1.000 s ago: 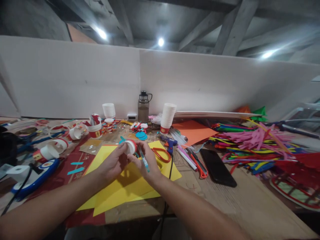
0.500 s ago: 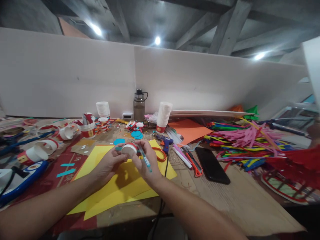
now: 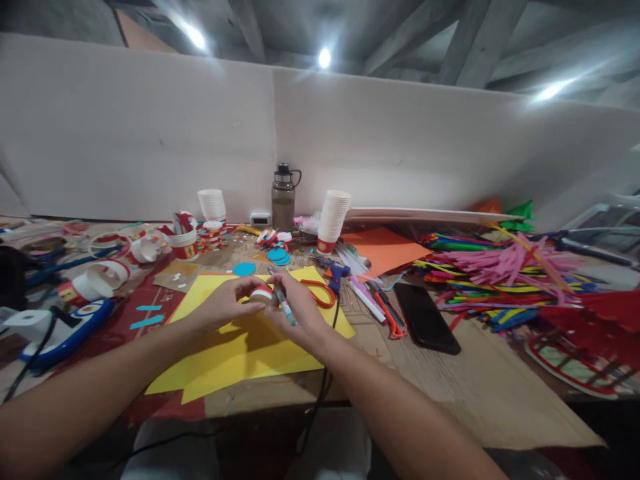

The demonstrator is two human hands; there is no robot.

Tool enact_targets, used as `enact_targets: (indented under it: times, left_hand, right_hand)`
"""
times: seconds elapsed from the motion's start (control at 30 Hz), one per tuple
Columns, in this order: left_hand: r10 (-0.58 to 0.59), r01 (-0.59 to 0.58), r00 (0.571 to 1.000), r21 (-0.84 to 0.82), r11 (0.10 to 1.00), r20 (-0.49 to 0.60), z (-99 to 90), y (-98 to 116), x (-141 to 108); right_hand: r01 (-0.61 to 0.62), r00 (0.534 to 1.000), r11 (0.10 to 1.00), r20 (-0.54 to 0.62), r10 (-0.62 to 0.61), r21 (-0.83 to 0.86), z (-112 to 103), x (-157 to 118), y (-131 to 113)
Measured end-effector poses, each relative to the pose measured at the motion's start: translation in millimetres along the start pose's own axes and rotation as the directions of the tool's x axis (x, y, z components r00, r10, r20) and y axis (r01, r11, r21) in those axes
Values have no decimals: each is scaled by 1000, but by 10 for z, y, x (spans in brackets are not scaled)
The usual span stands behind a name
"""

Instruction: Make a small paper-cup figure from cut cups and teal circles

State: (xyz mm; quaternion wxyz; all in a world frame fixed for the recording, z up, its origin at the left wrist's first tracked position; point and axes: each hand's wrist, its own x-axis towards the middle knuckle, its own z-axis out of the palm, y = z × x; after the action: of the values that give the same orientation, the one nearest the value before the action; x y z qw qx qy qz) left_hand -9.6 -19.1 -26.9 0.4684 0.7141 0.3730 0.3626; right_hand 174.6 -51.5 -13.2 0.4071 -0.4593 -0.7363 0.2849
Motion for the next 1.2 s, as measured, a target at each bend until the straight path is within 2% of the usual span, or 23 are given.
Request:
enact_targets:
  times: [0.1,0.23,0.43,0.6,0.8,0.9,1.03,1.13,1.2]
  left_hand:
    - [17,-17,1000,98,995,0,15,41,-12]
    - [8,-7,1000,124,992,-12,24,46,-8]
    - [-4,5,1000,55,998,-11,12,34,3]
    - [-18,18,1000,25,1000,0,-13,11,8]
    - [-32,27,999,116,993,43,-28,-59,16]
    - [-34,31,999,105,994,35,-21,-49,17]
    - [-52,52,999,49,997,8,-29,4,20]
    - [-72,71,997,-20,997,-37,-54,26,21]
    - [-56,52,994,-50,997,-93,-71,29,16]
  right_hand:
    - [26,1000,999,4,-26,-48,44,11,11]
    - [24,1000,998,7,-24,-56,67,15,20]
    - [-36,998,994,-46,41,104,81,-5,16]
    - [-191,974,906,-39,222,377,172,81,37]
    - [-221,967,887,-24,252,405,259,137,92]
    - [-167,982,927,-25,186,335,209,81,115]
    - [12,1000,992,-23,-10,124,81,46,123]
    - [121,985,992,-131,-115,34,-6,64,98]
    - [140,969,986,-216,-117,92,-45,66,68]
